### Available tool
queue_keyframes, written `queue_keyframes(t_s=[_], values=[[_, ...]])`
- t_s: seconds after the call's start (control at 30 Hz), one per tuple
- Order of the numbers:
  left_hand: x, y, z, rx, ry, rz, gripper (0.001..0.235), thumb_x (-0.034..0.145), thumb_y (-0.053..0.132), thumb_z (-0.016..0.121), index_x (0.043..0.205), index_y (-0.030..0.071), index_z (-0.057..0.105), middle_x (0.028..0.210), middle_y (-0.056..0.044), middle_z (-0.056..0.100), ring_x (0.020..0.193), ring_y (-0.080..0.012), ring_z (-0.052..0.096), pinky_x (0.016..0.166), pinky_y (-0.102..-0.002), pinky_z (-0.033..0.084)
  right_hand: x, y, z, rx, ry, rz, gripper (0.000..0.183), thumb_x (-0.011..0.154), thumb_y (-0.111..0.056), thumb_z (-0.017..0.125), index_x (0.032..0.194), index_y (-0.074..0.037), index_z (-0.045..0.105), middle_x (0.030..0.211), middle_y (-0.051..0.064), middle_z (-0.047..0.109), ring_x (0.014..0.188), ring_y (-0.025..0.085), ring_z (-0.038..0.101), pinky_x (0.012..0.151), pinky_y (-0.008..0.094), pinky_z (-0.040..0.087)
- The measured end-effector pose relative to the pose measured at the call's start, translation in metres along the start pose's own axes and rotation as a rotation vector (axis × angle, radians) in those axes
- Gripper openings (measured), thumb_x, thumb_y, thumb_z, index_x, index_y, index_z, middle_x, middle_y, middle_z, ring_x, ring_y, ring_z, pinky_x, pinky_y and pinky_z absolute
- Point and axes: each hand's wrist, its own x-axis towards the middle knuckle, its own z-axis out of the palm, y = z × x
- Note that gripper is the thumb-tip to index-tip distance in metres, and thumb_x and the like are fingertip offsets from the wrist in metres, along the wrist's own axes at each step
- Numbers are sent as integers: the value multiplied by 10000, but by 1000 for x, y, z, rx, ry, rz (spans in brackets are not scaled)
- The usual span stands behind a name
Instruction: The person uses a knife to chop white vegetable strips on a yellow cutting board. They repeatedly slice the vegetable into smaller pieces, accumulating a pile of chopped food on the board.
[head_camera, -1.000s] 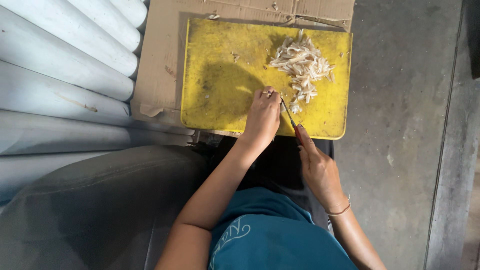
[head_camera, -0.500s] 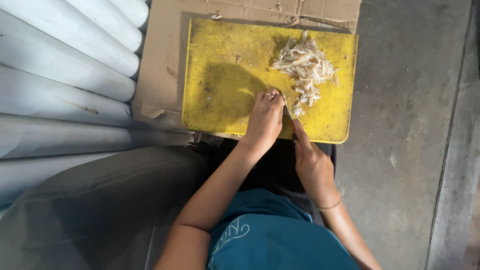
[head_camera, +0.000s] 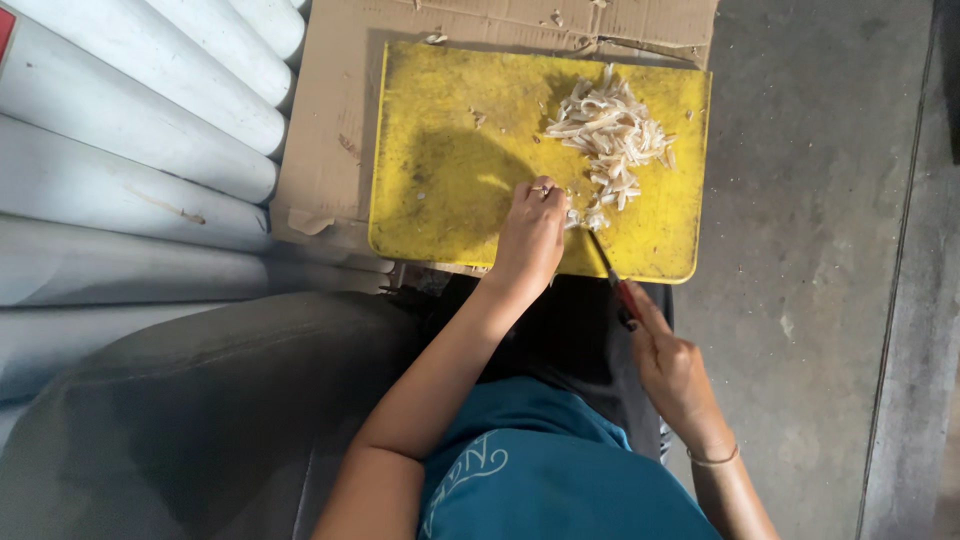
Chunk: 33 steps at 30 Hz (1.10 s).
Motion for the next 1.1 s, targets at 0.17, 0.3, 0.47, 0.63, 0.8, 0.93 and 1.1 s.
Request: queue_keyframes(t_s=[0.17, 0.3, 0.47, 0.63, 0.8, 0.93, 1.1], values=[[-4, -2, 1, -3, 14, 8, 163, 870, -64, 607, 1028, -60, 648, 1199, -230, 635, 1112, -402, 582, 973, -457, 509, 11, -5, 5, -7, 85, -201, 559, 984, -60, 570, 1531, -140, 489, 1043, 282, 703, 859, 419, 722, 705, 450, 559], [-2, -1, 2, -5, 28, 7, 139, 869, -52, 618, 1005, -56, 645, 1195, -236, 635, 1115, -405, 582, 970, -460, 506, 19, -16, 15, -68, 89, -153, 540, 1007, -95, 579, 1535, -161, 489, 928, 270, 704, 817, 426, 713, 712, 458, 554], [-2, -2, 2, 9, 4, -1, 162, 881, -54, 607, 1039, -70, 640, 1193, -239, 633, 1114, -399, 583, 980, -453, 508, 22, -21, 19, -100, 83, -205, 531, 1016, -103, 556, 1538, -161, 483, 949, 259, 716, 823, 428, 708, 717, 467, 556], [-2, -1, 1, 16, 26, 4, 166, 877, -50, 603, 1039, -68, 639, 1175, -235, 632, 1108, -393, 585, 971, -449, 506, 21, -22, 25, -173, 109, -226, 525, 1011, -119, 563, 1528, -168, 484, 972, 226, 736, 791, 412, 706, 676, 461, 568], [0, -3, 1, -28, 27, 6, 116, 907, -24, 607, 1013, -56, 643, 1149, -215, 644, 1093, -395, 583, 958, -454, 507, 35, -22, 33, -275, 110, -194, 532, 1015, -143, 577, 1537, -195, 484, 909, 192, 737, 726, 399, 698, 635, 481, 555], [1, -4, 0, -36, -3, -10, 101, 921, -28, 593, 1002, -44, 650, 1135, -202, 656, 1093, -388, 588, 959, -448, 509, 50, -22, 41, -286, 153, -231, 529, 1018, -146, 573, 1537, -187, 476, 950, 185, 748, 704, 398, 696, 604, 486, 552], [0, -2, 2, 30, 4, 0, 140, 904, -24, 600, 1031, -63, 645, 1137, -225, 645, 1074, -392, 588, 955, -446, 508, 40, -20, 42, -317, 152, -207, 527, 1026, -152, 567, 1542, -196, 463, 923, 174, 742, 683, 376, 696, 587, 465, 554]])
